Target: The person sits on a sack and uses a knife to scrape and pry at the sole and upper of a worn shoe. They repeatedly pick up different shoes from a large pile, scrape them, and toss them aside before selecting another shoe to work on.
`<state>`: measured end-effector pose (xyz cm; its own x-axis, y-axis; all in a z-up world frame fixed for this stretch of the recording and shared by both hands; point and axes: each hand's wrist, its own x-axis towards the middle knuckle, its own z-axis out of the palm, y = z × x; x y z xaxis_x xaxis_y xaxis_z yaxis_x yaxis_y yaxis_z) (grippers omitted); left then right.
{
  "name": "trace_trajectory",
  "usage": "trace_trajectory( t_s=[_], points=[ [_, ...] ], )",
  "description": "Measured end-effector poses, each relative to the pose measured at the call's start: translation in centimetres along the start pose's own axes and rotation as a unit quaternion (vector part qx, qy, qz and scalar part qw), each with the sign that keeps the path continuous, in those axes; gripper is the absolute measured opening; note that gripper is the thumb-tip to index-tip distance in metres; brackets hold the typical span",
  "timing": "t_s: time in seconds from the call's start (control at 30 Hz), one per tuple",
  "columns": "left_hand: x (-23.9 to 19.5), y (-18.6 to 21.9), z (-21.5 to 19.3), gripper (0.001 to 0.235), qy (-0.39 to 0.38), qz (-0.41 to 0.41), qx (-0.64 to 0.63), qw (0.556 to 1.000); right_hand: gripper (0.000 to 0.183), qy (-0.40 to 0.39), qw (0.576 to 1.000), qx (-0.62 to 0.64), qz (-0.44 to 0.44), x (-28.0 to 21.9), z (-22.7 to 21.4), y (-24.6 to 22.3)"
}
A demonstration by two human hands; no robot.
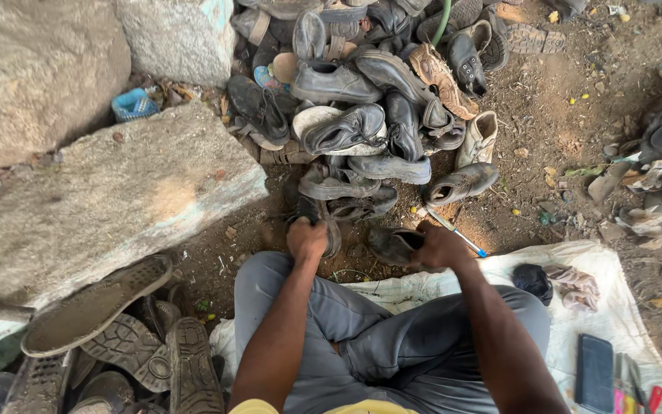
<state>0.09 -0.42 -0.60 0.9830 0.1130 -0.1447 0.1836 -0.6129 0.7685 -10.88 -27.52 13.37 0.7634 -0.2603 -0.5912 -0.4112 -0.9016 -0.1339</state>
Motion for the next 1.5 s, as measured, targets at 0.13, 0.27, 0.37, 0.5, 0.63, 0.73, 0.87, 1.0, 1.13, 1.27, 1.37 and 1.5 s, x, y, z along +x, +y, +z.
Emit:
trace_trajectory(
  t_s=[0.13, 0.27, 0.37, 0.5, 0.63, 0.73, 0.87, 1.0, 1.13, 1.27, 1.37, 1.5],
  points=[
    [-0.7, 3.3, -0.7, 0.039, -0.111, -0.074, 0.035, 0.99, 0.055, -0.013, 0.999, -0.012, -0.042, 1.7, -6.4, -0.7],
    [-1.3, 5.7, -2.4, 0.041, -0.182, -0.122, 0.04, 0.975, 0.055, 0.478, 0.819, 0.235, -0.214, 5.7, -12.4, -2.4],
    [-1.3, 5.3, -2.3, 0.041, -0.163, -0.098, 0.048, 0.98, 0.064, 0.403, 0.858, 0.21, -0.239, 10.4, -10.9, -6.3],
    [-0.9, 4.6, -1.3, 0.039, -0.147, -0.093, 0.036, 0.984, 0.052, 0.099, 0.989, -0.045, -0.104, 15.1, 0.8, -12.0],
    [-1.0, 4.5, -1.7, 0.036, -0.135, -0.078, 0.022, 0.988, 0.04, 0.176, 0.974, -0.099, -0.106, 16.8, 4.1, -14.1],
    [-1.0, 5.0, -3.2, 0.036, -0.157, -0.111, -0.014, 0.981, 0.033, 0.194, 0.97, -0.071, -0.126, 14.5, 1.0, -15.8],
    [-0.2, 5.3, -3.0, 0.036, -0.204, -0.153, -0.022, 0.967, 0.041, 0.349, 0.895, -0.077, -0.267, 8.7, -7.6, -17.7],
    [0.1, 3.5, 0.4, 0.045, -0.192, -0.1, 0.047, 0.975, 0.026, 0.602, 0.719, -0.087, -0.336, 7.8, -17.8, -22.4],
    [0.1, 3.2, -0.4, 0.043, -0.187, -0.072, 0.021, 0.979, 0.051, 0.633, 0.691, -0.133, -0.322, 7.6, -22.9, -25.1],
    [0.2, 4.8, -2.3, 0.04, -0.231, -0.128, 0.013, 0.964, 0.029, 0.22, 0.928, -0.241, -0.178, 9.6, -14.9, -21.3],
    [-0.1, 4.4, -2.2, 0.042, -0.207, -0.114, -0.009, 0.972, 0.069, -0.049, 0.977, -0.148, -0.149, 11.7, -3.5, -17.2],
    [-0.1, 3.2, -1.1, 0.037, -0.164, -0.078, -0.046, 0.982, 0.077, 0.032, 0.961, -0.234, -0.144, 13.5, 4.2, -12.6]
  ],
)
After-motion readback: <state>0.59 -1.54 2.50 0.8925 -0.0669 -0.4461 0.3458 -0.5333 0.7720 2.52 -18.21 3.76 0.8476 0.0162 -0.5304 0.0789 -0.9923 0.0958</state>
